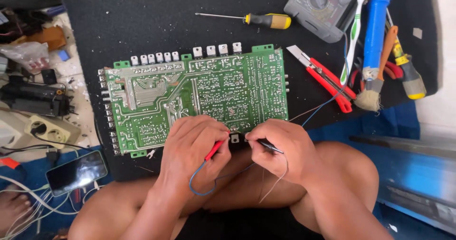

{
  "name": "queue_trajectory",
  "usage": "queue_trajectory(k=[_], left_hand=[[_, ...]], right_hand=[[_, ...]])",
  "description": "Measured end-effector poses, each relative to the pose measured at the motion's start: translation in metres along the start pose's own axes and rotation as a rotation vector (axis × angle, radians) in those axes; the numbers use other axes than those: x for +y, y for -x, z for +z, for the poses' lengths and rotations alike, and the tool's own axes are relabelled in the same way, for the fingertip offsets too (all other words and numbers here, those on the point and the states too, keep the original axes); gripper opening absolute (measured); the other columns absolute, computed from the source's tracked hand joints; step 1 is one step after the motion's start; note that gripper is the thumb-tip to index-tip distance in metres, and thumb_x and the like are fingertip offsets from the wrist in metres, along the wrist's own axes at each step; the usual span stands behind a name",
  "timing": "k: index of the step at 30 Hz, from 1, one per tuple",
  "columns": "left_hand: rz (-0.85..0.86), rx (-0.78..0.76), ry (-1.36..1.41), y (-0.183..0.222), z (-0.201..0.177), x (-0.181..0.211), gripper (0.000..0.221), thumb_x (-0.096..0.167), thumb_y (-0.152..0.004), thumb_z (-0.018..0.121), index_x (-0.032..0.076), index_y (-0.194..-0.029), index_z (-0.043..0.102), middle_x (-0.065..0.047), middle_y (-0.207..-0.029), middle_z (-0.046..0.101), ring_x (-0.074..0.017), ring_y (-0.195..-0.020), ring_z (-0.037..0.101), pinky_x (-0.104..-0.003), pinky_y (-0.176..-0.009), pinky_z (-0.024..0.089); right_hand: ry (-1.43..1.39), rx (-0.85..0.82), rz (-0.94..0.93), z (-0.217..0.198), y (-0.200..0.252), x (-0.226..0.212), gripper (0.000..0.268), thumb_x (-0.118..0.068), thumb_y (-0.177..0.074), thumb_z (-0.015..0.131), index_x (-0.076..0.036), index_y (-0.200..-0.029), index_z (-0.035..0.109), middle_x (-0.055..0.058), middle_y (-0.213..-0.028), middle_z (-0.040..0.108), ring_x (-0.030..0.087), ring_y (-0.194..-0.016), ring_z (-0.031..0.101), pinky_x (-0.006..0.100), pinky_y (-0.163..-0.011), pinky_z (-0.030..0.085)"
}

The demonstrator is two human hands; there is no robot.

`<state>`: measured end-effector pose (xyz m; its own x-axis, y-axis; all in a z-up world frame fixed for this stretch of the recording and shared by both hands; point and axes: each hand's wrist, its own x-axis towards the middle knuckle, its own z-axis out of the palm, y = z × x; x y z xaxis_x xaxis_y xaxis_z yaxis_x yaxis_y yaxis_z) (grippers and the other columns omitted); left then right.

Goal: Repairing an electronic circuit board by testing points with a multimeter and soldering components.

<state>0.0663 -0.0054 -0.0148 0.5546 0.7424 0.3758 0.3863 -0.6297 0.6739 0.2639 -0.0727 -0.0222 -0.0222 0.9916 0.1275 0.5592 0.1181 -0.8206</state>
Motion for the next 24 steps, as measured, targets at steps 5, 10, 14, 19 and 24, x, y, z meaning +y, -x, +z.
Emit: queue_trajectory(k=[5,10,14,19,24], left_hand=[[0.015,0.003,-0.058,0.0031,0.0016,0.0004,0.02,0.002,-0.076,0.076,0.009,-0.09,0.063,0.0,-0.098,0.074,-0.0238,-0.094,0.062,-0.039,-0.091,0.046],[0.013,0.011,-0.061,0.0019,-0.0001,0.003,0.021,0.001,-0.075,0.076,0.008,-0.09,0.063,0.0,-0.098,0.075,-0.023,-0.09,0.06,-0.038,-0.089,0.045],[0.002,0.003,-0.058,0.001,-0.0005,0.0037,0.021,0.001,-0.074,0.076,0.008,-0.089,0.063,0.0,-0.097,0.075,-0.0222,-0.087,0.06,-0.036,-0.086,0.044],[-0.001,0.005,-0.065,0.0003,0.0,0.0037,0.02,0.001,-0.074,0.076,0.009,-0.088,0.063,0.001,-0.097,0.075,-0.0212,-0.086,0.059,-0.036,-0.085,0.043],[0.021,0.09,-0.044,0.0035,0.0084,-0.0053,0.009,0.01,-0.088,0.07,0.014,-0.082,0.065,0.002,-0.089,0.075,-0.0236,-0.079,0.064,-0.034,-0.079,0.047]], right_hand=[[0.02,0.018,-0.022,0.0014,0.0024,0.0028,0.022,0.002,-0.069,0.074,-0.006,-0.089,0.069,0.004,-0.08,0.071,0.018,-0.062,0.061,0.027,-0.057,0.048],[0.013,0.022,-0.018,0.0009,0.002,0.0011,0.023,0.004,-0.067,0.073,-0.006,-0.089,0.069,0.004,-0.08,0.071,0.018,-0.06,0.06,0.028,-0.056,0.048],[0.013,0.019,-0.031,-0.0002,0.0012,-0.0003,0.022,0.003,-0.068,0.074,-0.005,-0.088,0.069,0.004,-0.08,0.071,0.018,-0.06,0.061,0.028,-0.056,0.048],[0.004,0.017,-0.005,-0.0012,0.0004,-0.0025,0.02,0.001,-0.069,0.073,-0.005,-0.087,0.069,0.004,-0.079,0.071,0.018,-0.059,0.06,0.027,-0.055,0.047],[-0.089,0.025,-0.128,-0.0033,-0.0029,0.006,0.006,-0.007,-0.089,0.066,-0.008,-0.084,0.068,0.007,-0.067,0.064,0.028,-0.054,0.065,0.034,-0.051,0.055]])
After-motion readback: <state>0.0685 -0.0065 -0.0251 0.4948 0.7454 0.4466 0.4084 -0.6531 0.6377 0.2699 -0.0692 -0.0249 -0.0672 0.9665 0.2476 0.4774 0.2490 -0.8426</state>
